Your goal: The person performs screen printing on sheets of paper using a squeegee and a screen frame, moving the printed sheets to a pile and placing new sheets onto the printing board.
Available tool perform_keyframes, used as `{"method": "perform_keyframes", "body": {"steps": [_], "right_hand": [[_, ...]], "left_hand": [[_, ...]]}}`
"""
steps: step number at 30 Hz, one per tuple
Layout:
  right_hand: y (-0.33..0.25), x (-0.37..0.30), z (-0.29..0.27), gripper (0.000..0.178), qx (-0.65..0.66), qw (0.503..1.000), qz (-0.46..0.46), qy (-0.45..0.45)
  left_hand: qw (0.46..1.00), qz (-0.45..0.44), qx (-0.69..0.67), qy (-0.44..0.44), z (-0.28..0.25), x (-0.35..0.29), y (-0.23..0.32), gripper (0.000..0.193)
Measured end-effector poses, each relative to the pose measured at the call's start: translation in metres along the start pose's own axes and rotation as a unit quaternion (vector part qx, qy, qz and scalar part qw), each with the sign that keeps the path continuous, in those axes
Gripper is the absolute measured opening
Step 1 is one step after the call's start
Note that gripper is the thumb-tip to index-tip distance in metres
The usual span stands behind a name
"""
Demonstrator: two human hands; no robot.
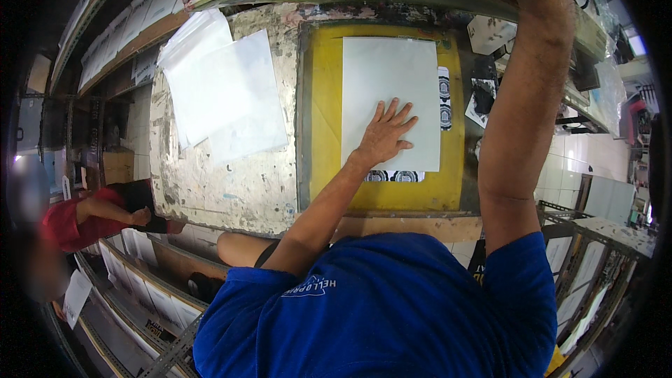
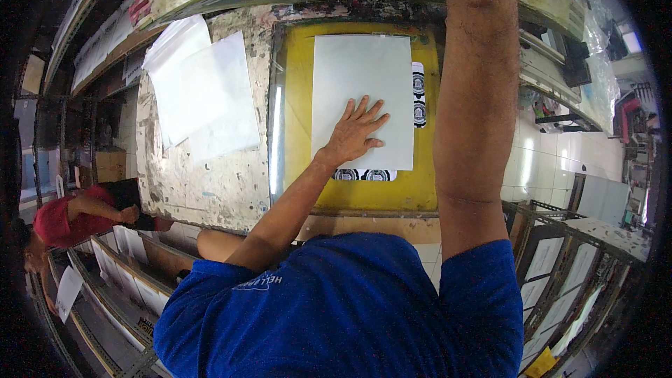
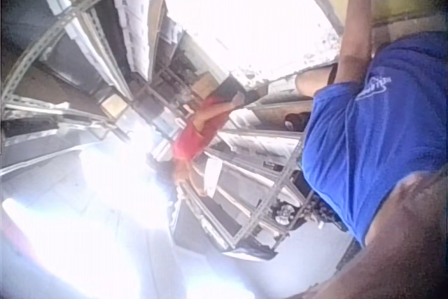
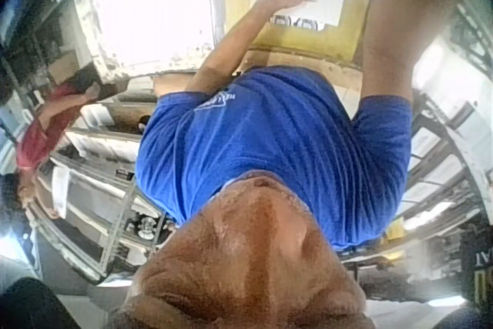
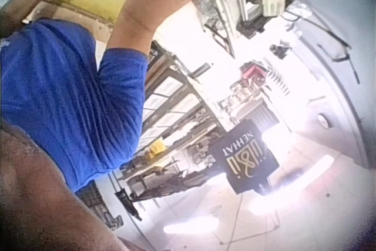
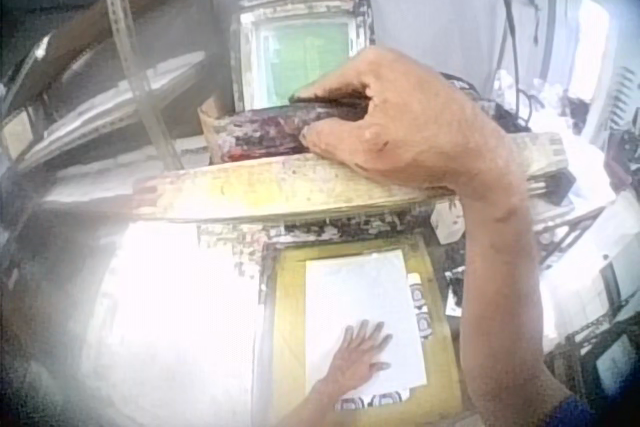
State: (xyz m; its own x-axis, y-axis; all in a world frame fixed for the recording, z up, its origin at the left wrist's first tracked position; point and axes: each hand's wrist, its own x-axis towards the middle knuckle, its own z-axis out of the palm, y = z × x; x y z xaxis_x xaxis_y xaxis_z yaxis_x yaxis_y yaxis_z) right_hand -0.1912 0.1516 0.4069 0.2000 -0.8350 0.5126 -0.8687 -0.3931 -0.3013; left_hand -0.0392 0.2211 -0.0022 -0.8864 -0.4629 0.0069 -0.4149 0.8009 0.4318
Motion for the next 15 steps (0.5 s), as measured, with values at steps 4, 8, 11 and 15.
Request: {"method": "perform_keyframes", "body": {"steps": [4,8,11,15], "right_hand": [[-0.009,-0.001,-0.006,0.038,0.034,0.998,0.034,-0.042],[-0.002,-0.011,0.009,0.037,-0.021,0.994,-0.09,0.052],[-0.028,-0.022,-0.015,0.035,-0.035,0.996,0.02,-0.083],[-0.015,-0.08,0.037,0.049,-0.031,0.998,-0.023,0.059]], "left_hand": [[1.0,0.0,0.017,-0.016,-0.005,0.0,0.003,0.072],[0.997,0.044,-0.04,0.053,-0.002,-0.003,-0.008,0.07],[0.954,-0.008,-0.249,0.168,-0.053,-0.011,0.007,0.07],[0.711,0.004,-0.503,0.49,-0.124,-0.053,0.023,0.071]]}}
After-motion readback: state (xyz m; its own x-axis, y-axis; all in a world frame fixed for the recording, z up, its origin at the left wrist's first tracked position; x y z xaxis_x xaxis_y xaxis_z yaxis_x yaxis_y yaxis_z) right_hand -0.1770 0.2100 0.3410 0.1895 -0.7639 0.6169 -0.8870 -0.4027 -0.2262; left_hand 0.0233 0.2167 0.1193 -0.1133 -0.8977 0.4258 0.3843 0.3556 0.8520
